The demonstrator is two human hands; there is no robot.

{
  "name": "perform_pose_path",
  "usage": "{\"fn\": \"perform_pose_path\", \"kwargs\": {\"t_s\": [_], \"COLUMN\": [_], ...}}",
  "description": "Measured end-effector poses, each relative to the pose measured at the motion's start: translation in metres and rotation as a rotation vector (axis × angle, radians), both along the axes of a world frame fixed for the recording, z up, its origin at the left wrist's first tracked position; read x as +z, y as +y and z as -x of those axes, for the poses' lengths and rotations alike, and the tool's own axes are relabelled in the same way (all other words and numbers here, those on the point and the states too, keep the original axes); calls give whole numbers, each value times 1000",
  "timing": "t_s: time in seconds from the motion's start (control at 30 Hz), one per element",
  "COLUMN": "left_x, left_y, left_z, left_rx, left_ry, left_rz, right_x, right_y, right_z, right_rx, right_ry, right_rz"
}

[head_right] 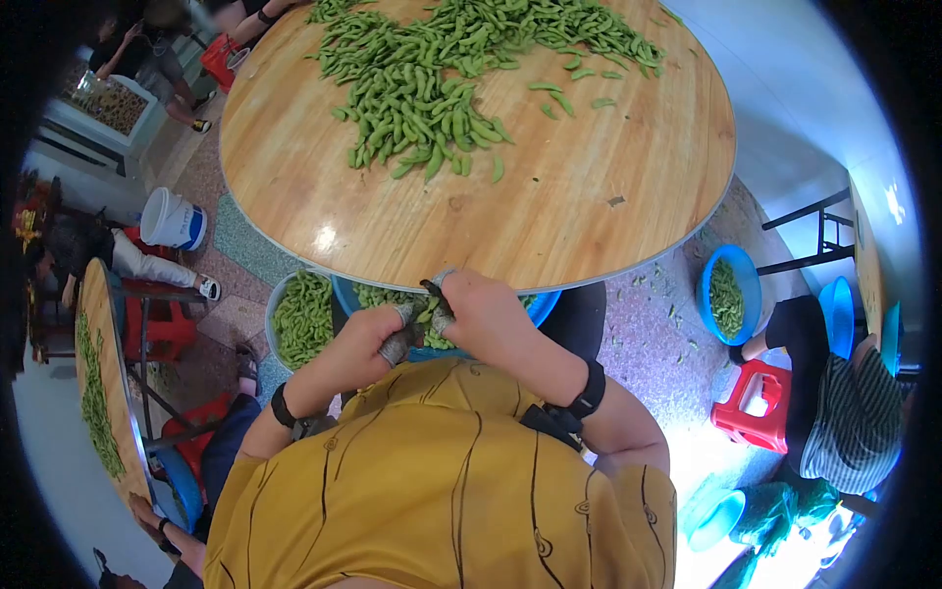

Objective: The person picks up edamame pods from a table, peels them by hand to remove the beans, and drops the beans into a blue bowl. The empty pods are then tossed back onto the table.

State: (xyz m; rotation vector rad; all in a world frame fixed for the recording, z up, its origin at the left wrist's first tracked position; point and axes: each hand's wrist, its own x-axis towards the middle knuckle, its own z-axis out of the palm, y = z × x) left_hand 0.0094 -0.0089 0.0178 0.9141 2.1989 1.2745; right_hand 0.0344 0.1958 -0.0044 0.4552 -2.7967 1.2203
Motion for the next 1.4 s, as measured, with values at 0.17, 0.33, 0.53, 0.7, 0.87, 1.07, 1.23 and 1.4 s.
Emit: {"fn": "perform_pose_path", "kwargs": {"t_s": [0.17, 0.33, 0.53, 0.7, 0.87, 1.07, 1.23, 1.4], "left_x": [-5, -6, -15, -9, 10, -2, -12, -11], "left_y": [-9, -5, -16, -14, -6, -4, -14, -62], "left_z": [-2, -2, -5, -5, -2, -3, -5, 5], "left_rx": [233, 93, 151, 240, 139, 221, 188, 340], "left_ry": [-118, -73, -149, 45, -162, -790, -797, 148], "left_rz": [-27, -16, 73, 193, -88, -386, -370, 47], "right_x": [8, -5, -6, -6, 17, 15, 4, 9], "right_y": [-4, -13, -8, -14, -12, -5, -8, 2], "right_z": [-13, -6, -17, -19, -15, -8, -7, 4], "right_rx": [15, 7, 30, 16, -5, 12, 13, 106], "right_ry": [-29, 25, -10, 136, -443, -884, -808, -160], "right_rz": [-80, -7, -135, 60, 677, 970, 675, -50]}}
